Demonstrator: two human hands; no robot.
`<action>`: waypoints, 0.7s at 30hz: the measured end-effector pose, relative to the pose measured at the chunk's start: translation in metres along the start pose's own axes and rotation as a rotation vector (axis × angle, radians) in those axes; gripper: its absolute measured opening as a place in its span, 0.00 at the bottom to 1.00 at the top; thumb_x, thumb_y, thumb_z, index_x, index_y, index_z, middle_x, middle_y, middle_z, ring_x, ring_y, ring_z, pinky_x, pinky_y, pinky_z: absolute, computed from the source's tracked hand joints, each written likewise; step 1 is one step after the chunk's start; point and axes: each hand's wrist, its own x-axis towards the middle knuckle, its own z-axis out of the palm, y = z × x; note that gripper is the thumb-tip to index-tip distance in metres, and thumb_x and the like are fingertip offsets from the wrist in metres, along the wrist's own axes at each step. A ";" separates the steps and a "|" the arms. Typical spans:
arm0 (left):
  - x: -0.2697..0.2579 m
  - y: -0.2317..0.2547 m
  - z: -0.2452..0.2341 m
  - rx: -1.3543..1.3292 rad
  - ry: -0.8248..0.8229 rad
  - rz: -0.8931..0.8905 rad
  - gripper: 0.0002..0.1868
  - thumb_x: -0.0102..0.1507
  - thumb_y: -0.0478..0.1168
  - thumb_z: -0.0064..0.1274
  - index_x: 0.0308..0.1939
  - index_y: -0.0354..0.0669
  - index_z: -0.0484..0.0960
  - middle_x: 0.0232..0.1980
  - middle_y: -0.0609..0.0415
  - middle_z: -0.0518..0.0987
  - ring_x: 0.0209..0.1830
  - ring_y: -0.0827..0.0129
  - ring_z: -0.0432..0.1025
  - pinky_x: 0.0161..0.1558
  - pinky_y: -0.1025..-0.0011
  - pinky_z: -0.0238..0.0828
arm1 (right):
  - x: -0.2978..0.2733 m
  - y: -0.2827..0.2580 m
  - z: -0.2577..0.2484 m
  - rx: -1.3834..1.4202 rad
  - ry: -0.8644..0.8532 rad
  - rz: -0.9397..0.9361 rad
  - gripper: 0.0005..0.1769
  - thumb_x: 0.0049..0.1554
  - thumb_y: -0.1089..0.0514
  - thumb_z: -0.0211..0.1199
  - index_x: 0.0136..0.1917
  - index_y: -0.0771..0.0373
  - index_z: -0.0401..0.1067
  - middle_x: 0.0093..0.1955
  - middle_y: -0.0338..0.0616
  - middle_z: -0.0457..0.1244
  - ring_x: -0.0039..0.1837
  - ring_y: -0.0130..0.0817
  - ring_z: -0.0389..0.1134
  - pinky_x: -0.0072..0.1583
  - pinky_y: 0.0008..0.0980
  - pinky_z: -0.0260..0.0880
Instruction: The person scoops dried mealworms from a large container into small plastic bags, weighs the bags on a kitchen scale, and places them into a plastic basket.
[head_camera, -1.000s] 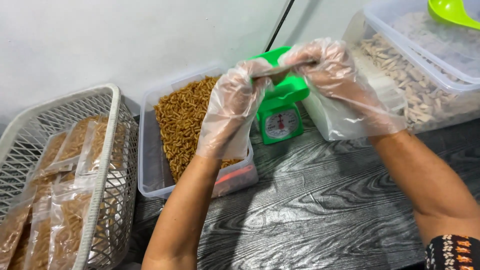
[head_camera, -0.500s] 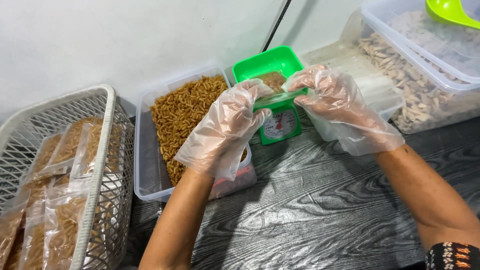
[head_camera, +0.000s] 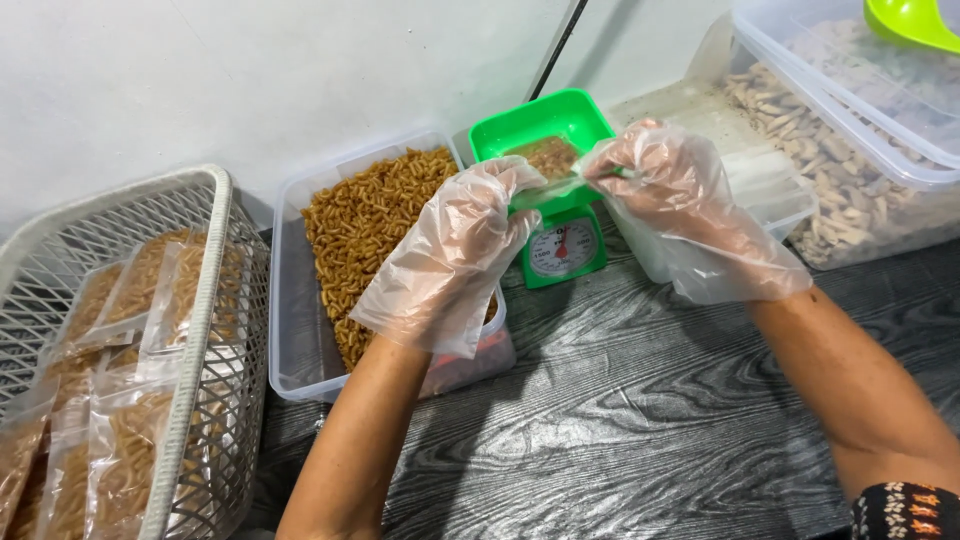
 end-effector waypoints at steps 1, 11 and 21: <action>0.002 0.016 0.000 0.049 -0.012 -0.011 0.12 0.62 0.40 0.53 0.50 0.48 0.81 0.53 0.57 0.77 0.54 0.70 0.73 0.58 0.70 0.70 | -0.004 -0.005 0.059 -0.966 0.019 -0.143 0.02 0.61 0.64 0.58 0.49 0.61 0.70 0.51 0.53 0.66 0.55 0.45 0.68 0.65 0.42 0.67; 0.019 0.062 -0.018 0.401 -0.074 -0.195 0.25 0.61 0.67 0.42 0.49 0.60 0.79 0.49 0.57 0.81 0.50 0.65 0.77 0.52 0.64 0.68 | 0.031 -0.006 0.157 -1.974 -0.084 -1.066 0.09 0.64 0.77 0.61 0.44 0.72 0.78 0.42 0.55 0.73 0.41 0.40 0.76 0.40 0.29 0.77; -0.012 0.050 -0.004 -0.393 0.048 -0.254 0.36 0.53 0.42 0.69 0.63 0.50 0.71 0.57 0.29 0.76 0.46 0.44 0.83 0.45 0.59 0.91 | -0.024 0.012 0.269 -1.715 -0.300 -0.990 0.05 0.68 0.82 0.61 0.48 0.83 0.73 0.49 0.64 0.69 0.50 0.47 0.70 0.52 0.39 0.70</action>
